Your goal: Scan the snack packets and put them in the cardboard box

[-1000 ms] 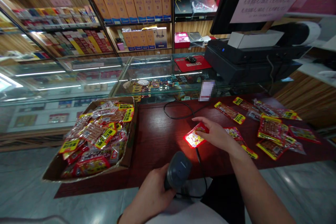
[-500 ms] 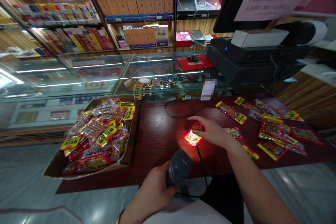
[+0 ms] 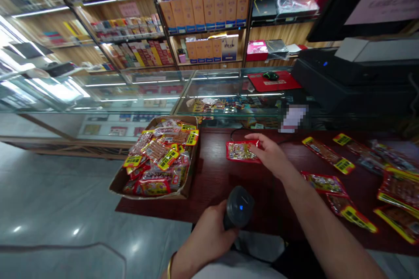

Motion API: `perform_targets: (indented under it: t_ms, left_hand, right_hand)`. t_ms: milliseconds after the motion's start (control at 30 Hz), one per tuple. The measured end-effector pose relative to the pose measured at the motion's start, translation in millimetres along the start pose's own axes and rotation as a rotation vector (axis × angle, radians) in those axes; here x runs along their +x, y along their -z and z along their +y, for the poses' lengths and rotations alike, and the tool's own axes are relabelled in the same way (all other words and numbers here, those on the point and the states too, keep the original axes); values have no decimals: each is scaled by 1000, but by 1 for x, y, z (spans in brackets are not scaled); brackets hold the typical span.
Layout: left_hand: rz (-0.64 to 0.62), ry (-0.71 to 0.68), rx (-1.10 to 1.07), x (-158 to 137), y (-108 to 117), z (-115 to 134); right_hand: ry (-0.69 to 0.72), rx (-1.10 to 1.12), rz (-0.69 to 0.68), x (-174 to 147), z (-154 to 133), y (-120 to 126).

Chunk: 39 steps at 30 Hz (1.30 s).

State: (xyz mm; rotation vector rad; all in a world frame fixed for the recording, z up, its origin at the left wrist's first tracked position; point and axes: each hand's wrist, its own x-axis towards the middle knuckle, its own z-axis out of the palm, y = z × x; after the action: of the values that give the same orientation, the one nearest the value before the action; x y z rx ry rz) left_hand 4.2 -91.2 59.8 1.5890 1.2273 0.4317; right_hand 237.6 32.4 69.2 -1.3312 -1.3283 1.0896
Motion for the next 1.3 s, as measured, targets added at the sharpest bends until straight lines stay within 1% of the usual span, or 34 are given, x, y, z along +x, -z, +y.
perform_targets:
  t_ms: [67,133,233,300,367,433,500,533,600,633,700,733,800,833,900,933,1000,1033,1067,1133,1200,1233,1300]
  left_hand:
    - [33,-13,35,-5,5,-11]
    - [64,-13,48,-9,9,-21]
    - [91,20,60,-14,15,-28]
    - [100,27,65,-17,19,-28]
    - [111,21,64,-19,22,-26]
    - [125,19,60,-20,24,-25]
    - [125,25,60,-21,25,-24]
    - [120,26,61,-21,24,-25]
    - [109,20,60,-19,23,-26]
    - [105,12,58,-17,21,-27]
    - [98,-8,58,-13,18,-30]
    - [97,-16,61,-10,16,-31]
    - [91,-24,68,-1,10,-32]
    - [85,-27,68,4,7,-32]
    - [67,-37,63,13,0,-29]
    - [56,-46,57,16,-3,-26]
    - [34,-70,41,22,-11,-17]
    - [24,-84,33,23,-14,-12]
    - [11,-96,26,24,-17,-7]
    - [-9,-109,20,25,-22,1]
    - [-27,-107,31,24,-25,5]
    - [-30,-103,40,23,-25,6]
    - [-21,-96,59,20,-24,4]
  right_hand:
    - [41,123,-33,18,-10,-36]
    - [101,169,-62,39,-23,-72]
    - [217,84,-46,77,-42,-122]
    - [325,-23,-15,103,-54,-149]
    - [412,-145,-37,123,-64,-170]
    - [449,-255,-158,134,-72,-184]
    - [462,-312,-287,132,-77,-188]
    - [471,-315,-317,126,-77,-186]
    - [494,-298,-300,107,-72,-171]
    - [501,-289,-273,94,-66,-157]
    - [487,-288,-209,64,-45,-119]
    - [465,-300,-157,47,-31,-94]
    - [380,-394,-2,10,1,-36]
    - [312,-483,113,-10,18,-4]
    - [127,-763,335,-50,48,62]
    - [56,-820,421,-69,62,93]
    - [-66,-901,534,-101,85,147]
    - [-117,-967,526,-112,94,168]
    - [-147,-1016,475,-120,101,183]
    - [-182,-1087,305,-125,112,199]
    - [-206,-1110,151,-120,117,201]
    - [-226,-1123,110,-115,117,199]
    - [-242,-1159,77,-103,113,195]
